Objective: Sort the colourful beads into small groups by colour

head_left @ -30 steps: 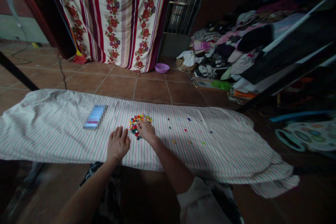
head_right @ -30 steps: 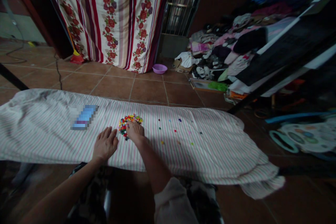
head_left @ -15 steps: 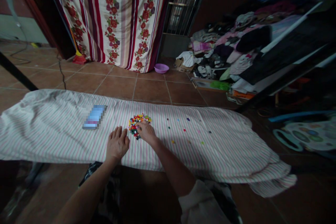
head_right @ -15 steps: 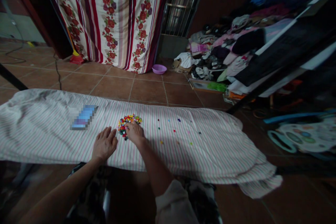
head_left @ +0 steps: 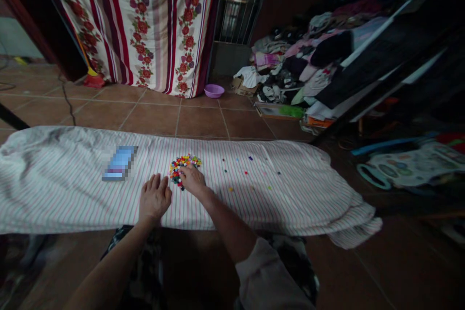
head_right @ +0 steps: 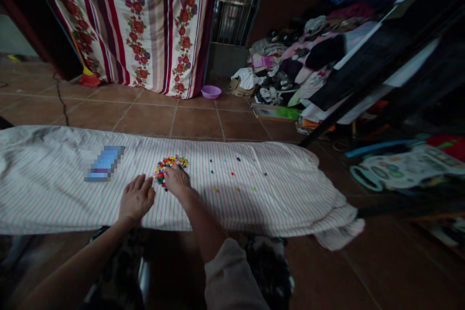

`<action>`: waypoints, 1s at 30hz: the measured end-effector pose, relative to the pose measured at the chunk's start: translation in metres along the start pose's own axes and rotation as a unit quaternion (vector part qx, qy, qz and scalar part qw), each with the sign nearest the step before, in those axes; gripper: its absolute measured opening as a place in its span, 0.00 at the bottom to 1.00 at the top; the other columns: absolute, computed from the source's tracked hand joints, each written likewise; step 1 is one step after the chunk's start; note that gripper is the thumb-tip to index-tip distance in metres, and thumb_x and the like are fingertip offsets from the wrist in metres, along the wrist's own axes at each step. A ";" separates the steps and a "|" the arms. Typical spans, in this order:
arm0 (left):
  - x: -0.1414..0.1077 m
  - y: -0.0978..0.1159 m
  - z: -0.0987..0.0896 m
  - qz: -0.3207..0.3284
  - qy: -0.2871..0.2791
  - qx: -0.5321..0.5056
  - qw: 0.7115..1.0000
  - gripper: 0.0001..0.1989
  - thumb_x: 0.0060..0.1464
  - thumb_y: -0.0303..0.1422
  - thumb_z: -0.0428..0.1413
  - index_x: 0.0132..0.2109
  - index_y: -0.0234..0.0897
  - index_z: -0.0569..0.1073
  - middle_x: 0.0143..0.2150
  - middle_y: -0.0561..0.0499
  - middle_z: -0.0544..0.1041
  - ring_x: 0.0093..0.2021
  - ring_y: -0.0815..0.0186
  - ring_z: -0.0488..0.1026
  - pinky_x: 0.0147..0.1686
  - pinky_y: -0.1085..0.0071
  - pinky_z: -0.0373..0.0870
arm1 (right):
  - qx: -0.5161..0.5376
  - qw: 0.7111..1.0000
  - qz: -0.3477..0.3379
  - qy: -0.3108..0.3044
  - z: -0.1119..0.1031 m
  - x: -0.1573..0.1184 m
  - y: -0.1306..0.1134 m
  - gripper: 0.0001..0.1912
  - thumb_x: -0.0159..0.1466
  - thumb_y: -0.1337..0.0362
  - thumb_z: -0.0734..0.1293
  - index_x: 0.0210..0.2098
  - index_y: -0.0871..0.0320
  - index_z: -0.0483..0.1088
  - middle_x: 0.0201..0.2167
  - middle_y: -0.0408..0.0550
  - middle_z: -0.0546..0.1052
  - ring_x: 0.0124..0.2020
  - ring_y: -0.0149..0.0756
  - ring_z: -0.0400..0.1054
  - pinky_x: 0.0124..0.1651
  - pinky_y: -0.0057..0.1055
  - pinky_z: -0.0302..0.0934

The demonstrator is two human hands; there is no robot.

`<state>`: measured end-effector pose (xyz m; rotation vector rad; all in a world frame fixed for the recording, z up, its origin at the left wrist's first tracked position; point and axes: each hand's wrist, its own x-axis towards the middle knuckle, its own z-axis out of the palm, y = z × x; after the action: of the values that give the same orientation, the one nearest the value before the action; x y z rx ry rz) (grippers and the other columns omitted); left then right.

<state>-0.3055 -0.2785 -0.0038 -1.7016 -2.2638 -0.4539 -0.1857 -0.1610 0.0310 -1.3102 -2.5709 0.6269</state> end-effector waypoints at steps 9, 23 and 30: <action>0.000 0.001 0.001 0.001 0.000 0.017 1.000 0.21 0.59 0.34 0.43 0.55 0.36 0.71 0.59 0.39 0.69 0.61 0.54 0.63 0.57 0.57 0.60 | 0.049 0.999 -0.014 0.014 -0.001 -0.002 0.008 0.13 0.66 0.63 0.61 0.47 0.50 0.73 0.45 0.45 0.74 0.45 0.33 0.68 0.47 0.26 0.59; -0.001 0.000 0.000 0.006 0.007 0.016 1.000 0.21 0.59 0.34 0.43 0.55 0.35 0.71 0.58 0.39 0.70 0.60 0.53 0.64 0.56 0.57 0.60 | 0.090 0.994 -0.029 0.046 -0.003 -0.007 0.003 0.13 0.68 0.65 0.59 0.48 0.52 0.71 0.46 0.44 0.77 0.47 0.32 0.69 0.49 0.26 0.59; -0.001 -0.001 0.000 0.018 0.016 0.020 1.000 0.20 0.59 0.34 0.45 0.54 0.34 0.71 0.57 0.38 0.70 0.59 0.52 0.65 0.55 0.56 0.62 | 0.087 0.995 -0.006 0.037 -0.006 -0.009 0.000 0.13 0.67 0.64 0.58 0.47 0.51 0.71 0.46 0.43 0.77 0.47 0.32 0.70 0.48 0.26 0.59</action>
<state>-0.3061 -0.2796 -0.0042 -1.7005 -2.2008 -0.4239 -0.1780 -0.1663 0.0366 -1.2354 -2.4029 0.7654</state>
